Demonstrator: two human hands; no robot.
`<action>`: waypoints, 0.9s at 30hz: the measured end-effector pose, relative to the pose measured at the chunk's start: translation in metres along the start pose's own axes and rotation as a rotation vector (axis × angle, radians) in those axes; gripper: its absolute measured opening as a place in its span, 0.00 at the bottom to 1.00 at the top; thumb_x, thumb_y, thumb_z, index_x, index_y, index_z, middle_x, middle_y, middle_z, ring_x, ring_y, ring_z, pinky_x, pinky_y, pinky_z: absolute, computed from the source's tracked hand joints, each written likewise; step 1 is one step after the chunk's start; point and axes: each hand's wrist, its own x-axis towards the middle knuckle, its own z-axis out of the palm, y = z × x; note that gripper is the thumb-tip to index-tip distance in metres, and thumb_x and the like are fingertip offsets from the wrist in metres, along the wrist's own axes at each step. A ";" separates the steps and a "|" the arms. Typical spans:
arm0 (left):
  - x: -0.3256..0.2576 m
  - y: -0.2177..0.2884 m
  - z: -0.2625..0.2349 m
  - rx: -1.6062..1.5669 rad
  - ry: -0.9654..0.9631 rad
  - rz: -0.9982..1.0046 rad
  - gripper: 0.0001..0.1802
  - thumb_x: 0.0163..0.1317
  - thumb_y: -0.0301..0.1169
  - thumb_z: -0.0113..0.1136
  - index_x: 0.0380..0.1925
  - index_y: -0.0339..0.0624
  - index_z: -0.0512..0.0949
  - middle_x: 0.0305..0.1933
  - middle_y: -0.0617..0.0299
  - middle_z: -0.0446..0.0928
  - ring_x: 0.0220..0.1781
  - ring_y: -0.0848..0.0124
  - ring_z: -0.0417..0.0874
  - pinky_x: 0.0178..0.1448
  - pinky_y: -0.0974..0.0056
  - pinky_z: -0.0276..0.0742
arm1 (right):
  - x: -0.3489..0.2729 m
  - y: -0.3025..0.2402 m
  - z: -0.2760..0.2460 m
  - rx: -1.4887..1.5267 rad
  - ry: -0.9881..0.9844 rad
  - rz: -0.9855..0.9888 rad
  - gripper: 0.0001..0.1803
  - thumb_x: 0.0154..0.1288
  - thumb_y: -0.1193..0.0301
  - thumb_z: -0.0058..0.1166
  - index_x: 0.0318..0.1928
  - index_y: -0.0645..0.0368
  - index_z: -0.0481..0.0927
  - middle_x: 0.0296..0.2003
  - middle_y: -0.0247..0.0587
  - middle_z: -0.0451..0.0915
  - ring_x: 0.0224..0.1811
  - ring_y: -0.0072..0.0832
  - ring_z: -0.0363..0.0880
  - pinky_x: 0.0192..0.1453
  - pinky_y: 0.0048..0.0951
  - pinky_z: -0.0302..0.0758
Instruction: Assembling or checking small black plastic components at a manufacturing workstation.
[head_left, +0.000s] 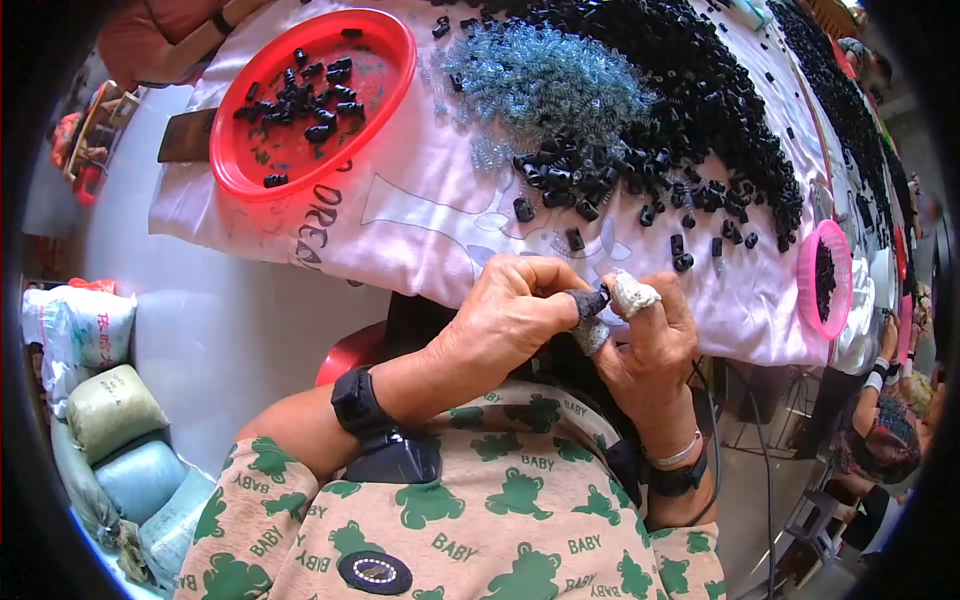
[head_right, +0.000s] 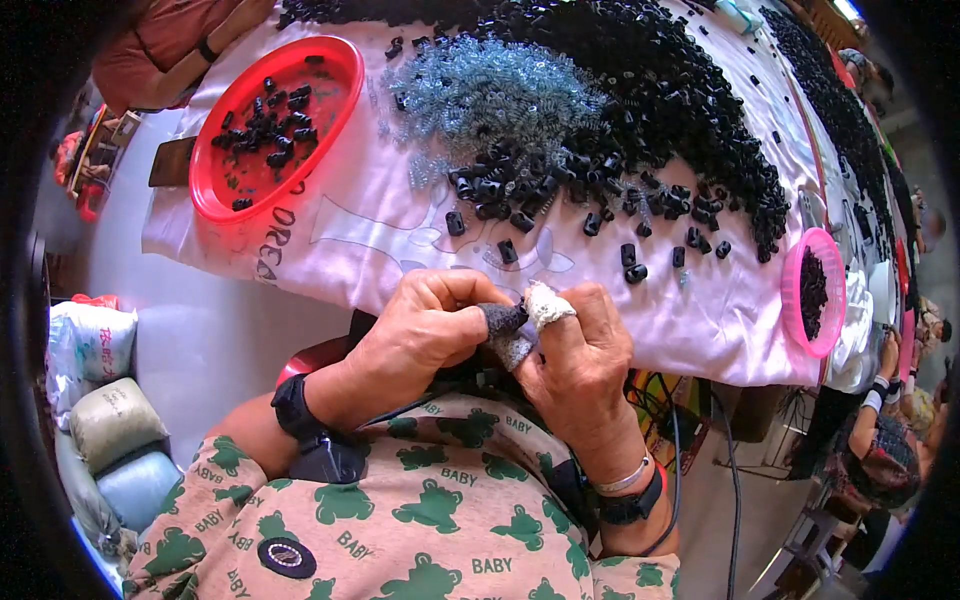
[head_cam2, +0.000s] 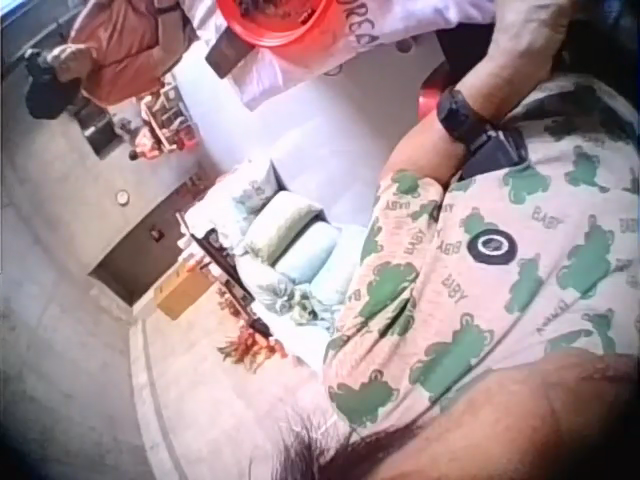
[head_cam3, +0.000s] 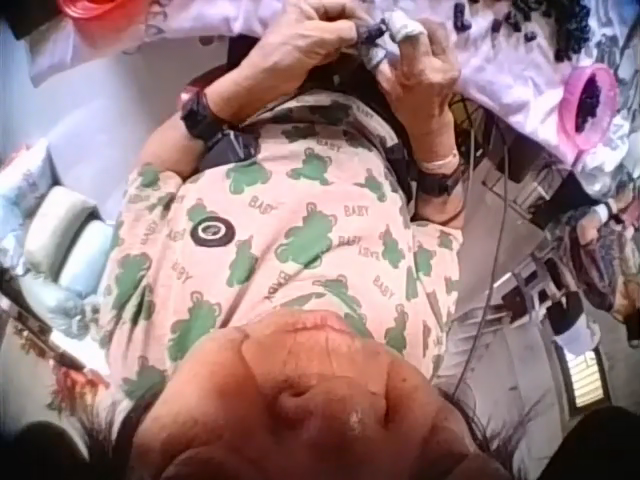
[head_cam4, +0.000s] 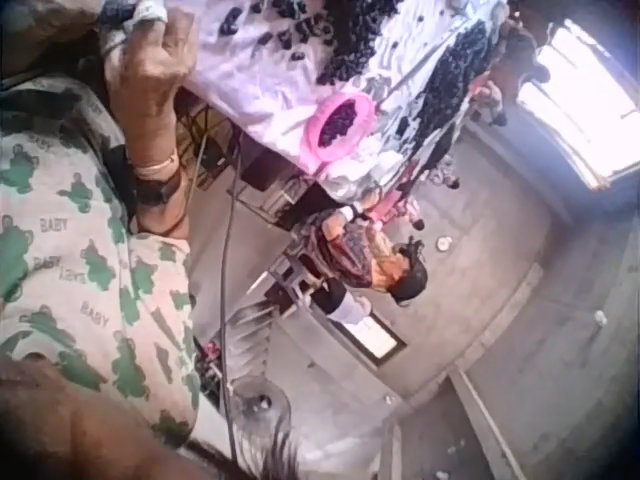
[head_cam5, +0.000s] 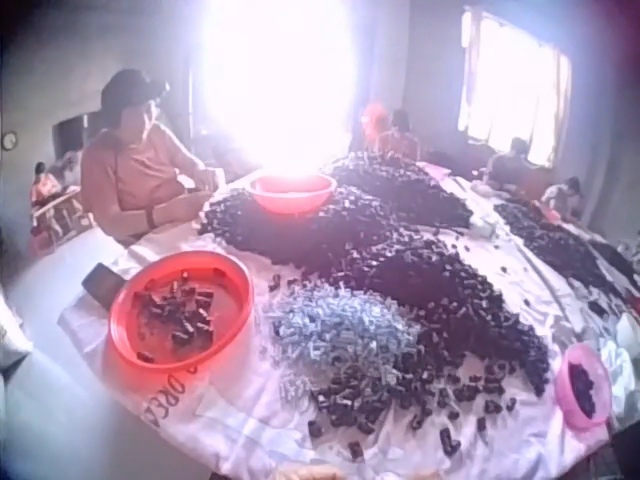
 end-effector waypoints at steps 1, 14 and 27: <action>0.000 -0.001 0.001 0.001 0.001 -0.001 0.08 0.62 0.28 0.57 0.37 0.37 0.81 0.20 0.76 0.69 0.19 0.88 0.62 0.23 0.77 0.54 | 0.000 -0.001 0.000 0.022 -0.008 0.026 0.21 0.39 0.83 0.60 0.40 0.68 0.77 0.31 0.45 0.73 0.30 0.42 0.73 0.32 0.38 0.72; -0.002 0.001 0.001 -0.085 -0.011 0.005 0.08 0.63 0.29 0.57 0.38 0.37 0.80 0.19 0.79 0.65 0.18 0.89 0.59 0.21 0.76 0.50 | -0.004 0.004 0.005 0.013 -0.002 0.026 0.23 0.40 0.81 0.60 0.44 0.67 0.77 0.31 0.47 0.72 0.30 0.43 0.73 0.31 0.40 0.73; 0.000 -0.003 -0.012 -0.343 -0.211 -0.045 0.12 0.65 0.35 0.57 0.40 0.36 0.80 0.21 0.75 0.67 0.18 0.87 0.60 0.21 0.76 0.50 | -0.001 -0.004 0.003 0.197 0.113 0.099 0.24 0.42 0.78 0.70 0.44 0.62 0.79 0.32 0.40 0.73 0.31 0.31 0.76 0.33 0.31 0.75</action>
